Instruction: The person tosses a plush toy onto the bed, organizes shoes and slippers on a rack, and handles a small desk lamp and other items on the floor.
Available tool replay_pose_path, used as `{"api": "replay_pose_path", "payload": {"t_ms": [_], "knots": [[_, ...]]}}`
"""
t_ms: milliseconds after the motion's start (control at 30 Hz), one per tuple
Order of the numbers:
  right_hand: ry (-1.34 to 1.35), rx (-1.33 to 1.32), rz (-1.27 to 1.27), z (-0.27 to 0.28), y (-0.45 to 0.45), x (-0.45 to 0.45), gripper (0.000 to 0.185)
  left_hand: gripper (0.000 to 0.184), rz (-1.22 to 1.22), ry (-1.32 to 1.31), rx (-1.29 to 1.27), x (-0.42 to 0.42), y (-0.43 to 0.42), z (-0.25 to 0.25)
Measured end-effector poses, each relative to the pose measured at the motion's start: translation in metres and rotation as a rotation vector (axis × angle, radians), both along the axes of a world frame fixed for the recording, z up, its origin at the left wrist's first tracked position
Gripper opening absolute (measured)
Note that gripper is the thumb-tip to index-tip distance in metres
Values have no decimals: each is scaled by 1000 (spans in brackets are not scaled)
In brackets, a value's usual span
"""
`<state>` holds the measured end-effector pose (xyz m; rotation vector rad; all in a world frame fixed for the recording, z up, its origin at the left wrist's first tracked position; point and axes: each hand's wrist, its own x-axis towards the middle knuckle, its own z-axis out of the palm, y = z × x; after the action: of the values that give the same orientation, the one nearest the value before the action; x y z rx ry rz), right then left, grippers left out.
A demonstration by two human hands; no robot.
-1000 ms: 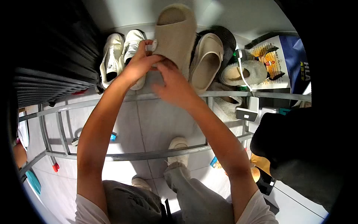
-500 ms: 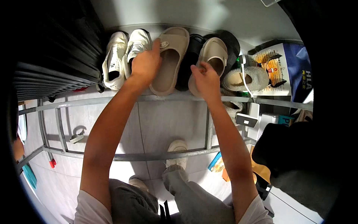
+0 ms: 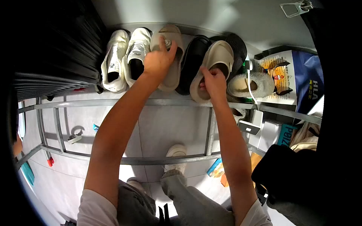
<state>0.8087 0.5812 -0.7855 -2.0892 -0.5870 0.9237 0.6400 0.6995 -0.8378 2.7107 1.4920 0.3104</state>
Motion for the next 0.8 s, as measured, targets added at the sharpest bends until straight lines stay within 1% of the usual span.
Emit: {"api": "replay_pose_path", "payload": {"t_ms": [133, 200, 333, 367, 400, 433, 467, 567, 667, 700, 767, 800], "knots": [[76, 41, -27, -3, -2, 5, 42, 72, 25, -13, -45, -1, 5, -6], [108, 52, -35, -1, -1, 4, 41, 74, -36, -25, -48, -10, 7, -5], [28, 17, -19, 2, 4, -1, 38, 73, -140, 48, -42, -23, -1, 3], [3, 28, -14, 3, 5, -3, 37, 73, -149, 17, 43, -24, -2, -9], [-21, 36, -9, 3, 5, -4, 36, 73, -157, -15, 125, -22, -6, -32], [-45, 47, -3, 2, 4, -5, 34, 73, -165, -48, 206, -23, -10, -37], [-71, 58, 4, 3, 4, -5, 33, 72, -132, 30, 183, -21, -13, -41], [-111, 93, 9, 1, 3, -3, 29, 73, -191, 51, 305, -27, -21, -11], [-168, 176, 19, -6, 2, 1, 26, 71, -595, -56, 143, -30, -24, -13], [-192, 211, 21, -7, 0, 1, 25, 69, -575, -49, 77, -32, -28, -10], [-137, 235, -29, -6, 0, 1, 24, 65, -527, -36, -54, -36, -36, -4], [-109, 248, -53, -5, 0, 1, 23, 61, -503, -18, -42, -35, -36, -5]]}}
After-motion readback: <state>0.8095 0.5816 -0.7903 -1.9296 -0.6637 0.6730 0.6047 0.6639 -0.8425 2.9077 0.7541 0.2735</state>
